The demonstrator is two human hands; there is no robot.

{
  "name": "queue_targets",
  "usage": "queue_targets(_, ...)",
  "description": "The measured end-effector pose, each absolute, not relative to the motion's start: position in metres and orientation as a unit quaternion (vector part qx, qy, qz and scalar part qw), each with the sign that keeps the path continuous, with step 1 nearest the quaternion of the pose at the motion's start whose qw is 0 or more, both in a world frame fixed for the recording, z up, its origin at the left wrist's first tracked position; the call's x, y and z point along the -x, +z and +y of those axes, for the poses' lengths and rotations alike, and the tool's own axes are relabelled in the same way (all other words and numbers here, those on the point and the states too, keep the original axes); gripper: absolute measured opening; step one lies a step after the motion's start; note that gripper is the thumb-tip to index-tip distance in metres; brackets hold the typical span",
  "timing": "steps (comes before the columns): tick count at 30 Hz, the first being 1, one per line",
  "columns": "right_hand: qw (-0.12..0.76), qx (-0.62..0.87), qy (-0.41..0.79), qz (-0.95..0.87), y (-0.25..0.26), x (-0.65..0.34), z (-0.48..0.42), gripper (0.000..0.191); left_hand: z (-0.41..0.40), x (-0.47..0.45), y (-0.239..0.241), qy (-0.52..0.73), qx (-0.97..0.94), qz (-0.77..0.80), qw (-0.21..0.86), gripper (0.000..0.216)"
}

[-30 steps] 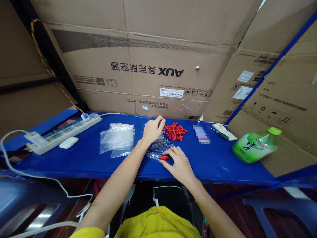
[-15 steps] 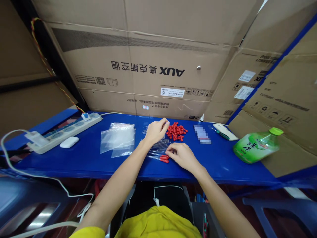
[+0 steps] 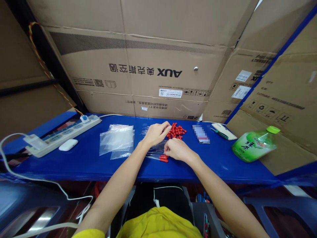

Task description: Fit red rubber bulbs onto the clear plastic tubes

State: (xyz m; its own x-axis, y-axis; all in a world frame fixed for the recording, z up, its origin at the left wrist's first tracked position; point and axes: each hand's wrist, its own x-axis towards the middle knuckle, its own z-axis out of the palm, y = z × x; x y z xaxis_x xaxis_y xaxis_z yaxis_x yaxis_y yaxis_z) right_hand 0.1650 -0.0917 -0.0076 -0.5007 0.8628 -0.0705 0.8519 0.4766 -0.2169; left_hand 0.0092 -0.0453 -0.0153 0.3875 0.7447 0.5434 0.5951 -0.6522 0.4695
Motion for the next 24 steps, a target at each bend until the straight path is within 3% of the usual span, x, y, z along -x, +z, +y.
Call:
queue_targets(7,-0.038,0.494,0.025,-0.869,0.004,-0.144,-0.094,0.017,-0.044,-0.009,-0.015,0.366,-0.829,0.414,0.088,0.033)
queue_targets(17,-0.089,0.47,-0.008,-0.878,0.005,-0.133,-0.086,0.031,-0.042,-0.004,-0.014,0.404,-0.797,0.443,0.07,0.035)
queue_targets(24,-0.076,0.465,-0.016,-0.882,0.008,-0.133,-0.086,0.029,-0.041,-0.002,-0.014,0.412,-0.794,0.442,0.068,0.036)
